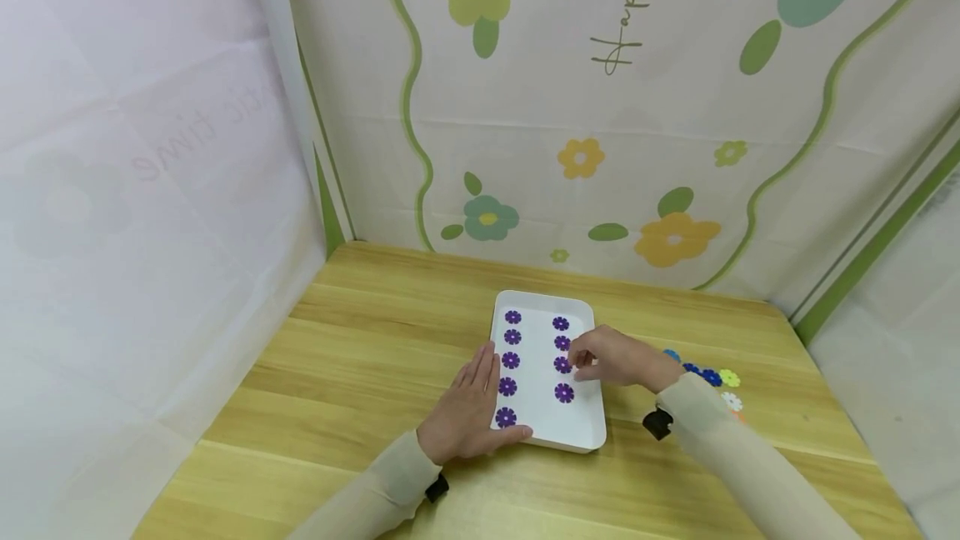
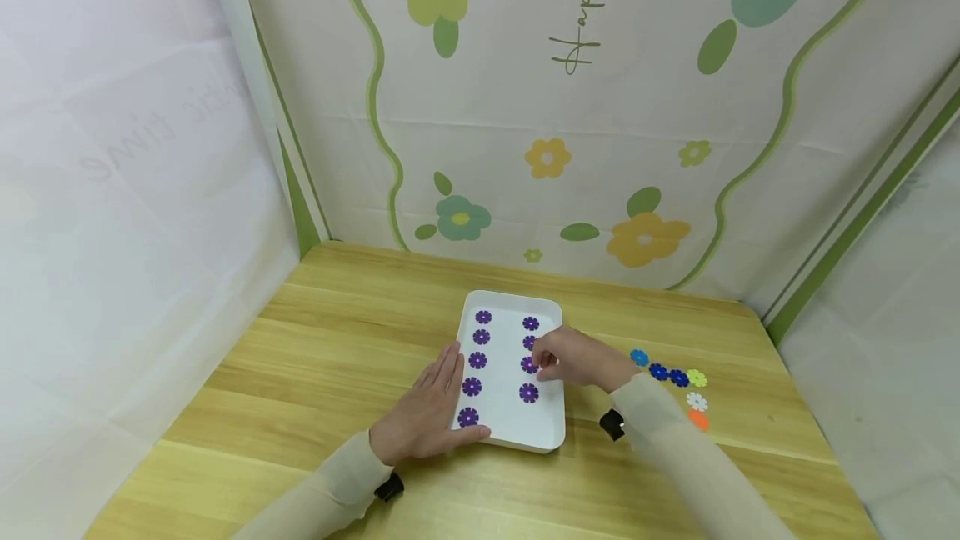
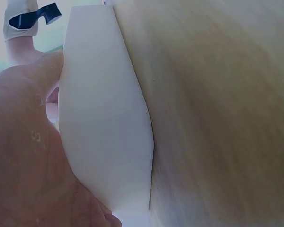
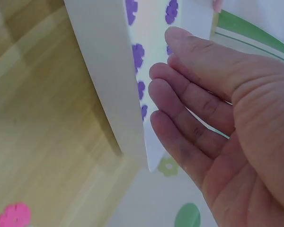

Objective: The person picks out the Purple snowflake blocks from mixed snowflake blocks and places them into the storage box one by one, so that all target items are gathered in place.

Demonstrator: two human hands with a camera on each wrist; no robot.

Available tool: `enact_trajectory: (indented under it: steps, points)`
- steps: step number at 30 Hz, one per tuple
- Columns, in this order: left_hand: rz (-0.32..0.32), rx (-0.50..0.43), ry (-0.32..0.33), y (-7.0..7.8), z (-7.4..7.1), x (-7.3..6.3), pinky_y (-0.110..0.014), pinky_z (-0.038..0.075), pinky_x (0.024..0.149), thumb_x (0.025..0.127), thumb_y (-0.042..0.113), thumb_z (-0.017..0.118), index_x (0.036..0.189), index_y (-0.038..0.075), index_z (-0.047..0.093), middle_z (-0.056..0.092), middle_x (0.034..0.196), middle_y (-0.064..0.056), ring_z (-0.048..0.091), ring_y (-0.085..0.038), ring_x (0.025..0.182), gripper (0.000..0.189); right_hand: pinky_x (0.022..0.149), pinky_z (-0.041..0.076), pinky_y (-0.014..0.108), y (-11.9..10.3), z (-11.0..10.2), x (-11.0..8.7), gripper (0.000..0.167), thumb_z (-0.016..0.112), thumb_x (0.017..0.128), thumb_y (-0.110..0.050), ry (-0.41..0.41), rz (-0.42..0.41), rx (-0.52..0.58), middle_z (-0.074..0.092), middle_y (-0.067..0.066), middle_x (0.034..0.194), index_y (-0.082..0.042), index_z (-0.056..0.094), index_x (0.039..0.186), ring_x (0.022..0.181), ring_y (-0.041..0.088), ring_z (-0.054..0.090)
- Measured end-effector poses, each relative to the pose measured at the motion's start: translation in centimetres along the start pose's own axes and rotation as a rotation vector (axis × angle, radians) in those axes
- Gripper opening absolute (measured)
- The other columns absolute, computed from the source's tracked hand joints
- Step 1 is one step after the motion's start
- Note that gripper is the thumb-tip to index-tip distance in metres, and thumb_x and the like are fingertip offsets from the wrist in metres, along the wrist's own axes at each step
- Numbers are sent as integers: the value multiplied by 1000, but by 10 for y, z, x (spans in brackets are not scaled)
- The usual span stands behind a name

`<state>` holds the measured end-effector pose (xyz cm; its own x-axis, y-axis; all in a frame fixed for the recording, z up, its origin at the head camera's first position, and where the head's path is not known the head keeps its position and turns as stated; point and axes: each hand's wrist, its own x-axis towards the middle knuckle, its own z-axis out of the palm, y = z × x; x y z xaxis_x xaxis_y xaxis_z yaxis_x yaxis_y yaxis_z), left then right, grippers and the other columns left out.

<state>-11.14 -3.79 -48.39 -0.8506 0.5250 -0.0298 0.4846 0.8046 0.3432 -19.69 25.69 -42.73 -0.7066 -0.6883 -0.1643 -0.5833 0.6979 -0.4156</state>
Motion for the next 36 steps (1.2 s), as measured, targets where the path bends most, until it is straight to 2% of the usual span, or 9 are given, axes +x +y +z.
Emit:
enact_trajectory:
  steps: [6, 12, 16, 19, 25, 29, 36]
  points:
    - [19, -12, 22, -2, 2, 0, -54, 23, 132, 94, 83, 48, 166, -8, 13, 3, 177, -26, 10, -41, 165, 121, 82, 64, 37, 4, -19, -29, 11, 81, 93, -10, 52, 9, -17, 77, 1, 98, -7, 77, 102, 88, 7, 68]
    - [3, 2, -3, -2, 0, 1, -51, 22, 134, 94, 81, 50, 166, -7, 12, 2, 177, -25, 7, -39, 166, 120, 80, 63, 32, 17, -33, -63, 13, 81, 93, -19, 81, 49, -103, 76, -4, 100, -13, 77, 104, 90, 9, 71]
    - [-2, 9, -9, 0, -2, 0, -51, 22, 134, 94, 81, 50, 166, -6, 13, 2, 177, -24, 8, -39, 166, 119, 80, 63, 34, 30, -35, -85, 19, 81, 94, -22, 76, 94, -90, 77, -2, 105, -12, 77, 109, 93, 16, 73]
    - [-8, 0, -12, 0, -2, -1, -50, 21, 134, 94, 80, 51, 167, -6, 12, 1, 177, -24, 7, -39, 166, 119, 81, 64, 37, 39, -31, -99, 22, 80, 95, -25, 71, 119, -65, 78, 2, 107, -11, 77, 111, 95, 18, 74]
    - [-10, 6, -13, 0, -1, -1, -50, 22, 134, 94, 81, 51, 167, -6, 13, 2, 177, -23, 8, -39, 166, 119, 79, 64, 39, 51, -16, -118, 20, 82, 92, -16, 57, 137, -23, 77, 3, 105, -8, 76, 109, 91, 15, 72]
    - [-11, 5, -15, 0, 0, -1, -50, 21, 134, 94, 82, 50, 167, -5, 12, 1, 177, -23, 8, -39, 166, 120, 78, 63, 35, 56, -6, -128, 22, 82, 92, -17, 47, 179, 18, 76, 1, 104, -6, 75, 110, 90, 11, 71]
    - [-1, -12, 2, -1, 1, -1, -50, 22, 133, 94, 80, 52, 166, -6, 13, 2, 177, -24, 8, -39, 166, 119, 72, 60, 25, 72, 14, -138, 15, 82, 92, -15, 46, 187, 79, 73, -3, 96, -8, 74, 102, 85, 5, 68]
